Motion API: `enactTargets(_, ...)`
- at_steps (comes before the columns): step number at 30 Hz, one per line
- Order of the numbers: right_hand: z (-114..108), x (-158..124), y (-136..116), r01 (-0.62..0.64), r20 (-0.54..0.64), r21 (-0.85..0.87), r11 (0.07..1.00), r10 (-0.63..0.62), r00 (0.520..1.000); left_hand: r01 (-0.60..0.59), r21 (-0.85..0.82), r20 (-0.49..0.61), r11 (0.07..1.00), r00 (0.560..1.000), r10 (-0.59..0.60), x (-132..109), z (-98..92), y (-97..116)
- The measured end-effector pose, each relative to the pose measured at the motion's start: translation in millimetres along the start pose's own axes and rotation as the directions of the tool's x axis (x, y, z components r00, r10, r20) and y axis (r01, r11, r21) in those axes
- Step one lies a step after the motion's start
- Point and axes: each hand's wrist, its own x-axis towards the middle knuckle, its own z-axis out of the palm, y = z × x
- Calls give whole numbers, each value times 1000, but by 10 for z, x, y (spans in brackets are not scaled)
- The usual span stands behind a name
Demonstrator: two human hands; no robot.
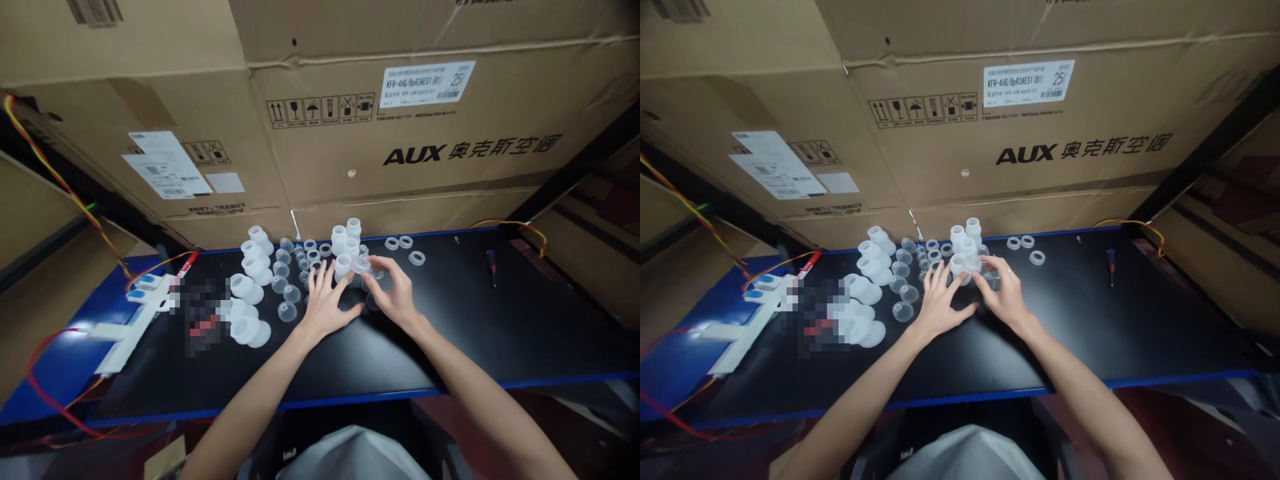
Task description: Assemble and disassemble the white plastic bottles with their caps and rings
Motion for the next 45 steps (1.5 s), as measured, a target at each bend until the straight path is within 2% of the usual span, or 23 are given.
enactTargets(4, 9, -14, 16, 5, 33, 5, 1000, -6, 999, -79, -25, -33, 997, 996, 78, -4, 8, -12)
enactTargets(7, -9, 9, -18, -5, 67, 41, 999, 2, 998, -154, -40, -101, 987, 984, 150, -18, 12, -15)
enactTargets(11, -69, 68, -101, -160, 195, 217, 963, 118, 974, -201, -111, -165, 973, 970, 181, -38, 19, -58)
enactTargets(16, -176, 121, -115, -317, 350, 355, 880, 189, 918, -227, -363, -167, 904, 970, 177, -69, -33, -172)
enactTargets(19, -221, 133, -96, -366, 431, 379, 850, 188, 882, -159, -566, -136, 809, 986, 98, -98, -80, -209)
enactTargets(22, -242, 138, -72, -384, 488, 378, 842, 171, 856, 20, -767, 23, 642, 1000, -3, -115, -122, -187)
enactTargets(24, -250, 142, -49, -381, 515, 379, 843, 150, 844, 166, -882, 159, 442, 986, -54, -105, -145, -150)
enactTargets(26, -262, 148, -26, -373, 534, 391, 841, 123, 836, 316, -931, 314, 183, 949, -38, -75, -164, -114)
enactTargets(29, -290, 156, -11, -365, 558, 421, 830, 80, 826, 512, -845, 503, -155, 859, 92, -14, -188, -84)
enactTargets(31, -313, 159, -26, -368, 580, 437, 821, 55, 813, 594, -750, 568, -291, 804, 178, 19, -201, -80)
enactTargets(33, -329, 160, -59, -369, 600, 446, 815, 34, 799, 641, -672, 595, -371, 765, 244, 38, -214, -80)
enactTargets(36, -324, 157, -112, -329, 577, 397, 857, 46, 816, 641, -654, 603, -402, 763, 234, 49, -230, -65)
enactTargets(40, -276, 156, -102, -271, 504, 232, 934, 123, 855, 576, -749, 582, -329, 808, 90, 56, -234, -25)
enactTargets(43, -273, 167, -50, -294, 475, 184, 938, 177, 862, 545, -786, 560, -292, 828, 39, 62, -220, -6)
enactTargets(45, -288, 173, -34, -315, 494, 209, 926, 178, 851, 498, -810, 528, -309, 849, -18, 69, -213, -6)
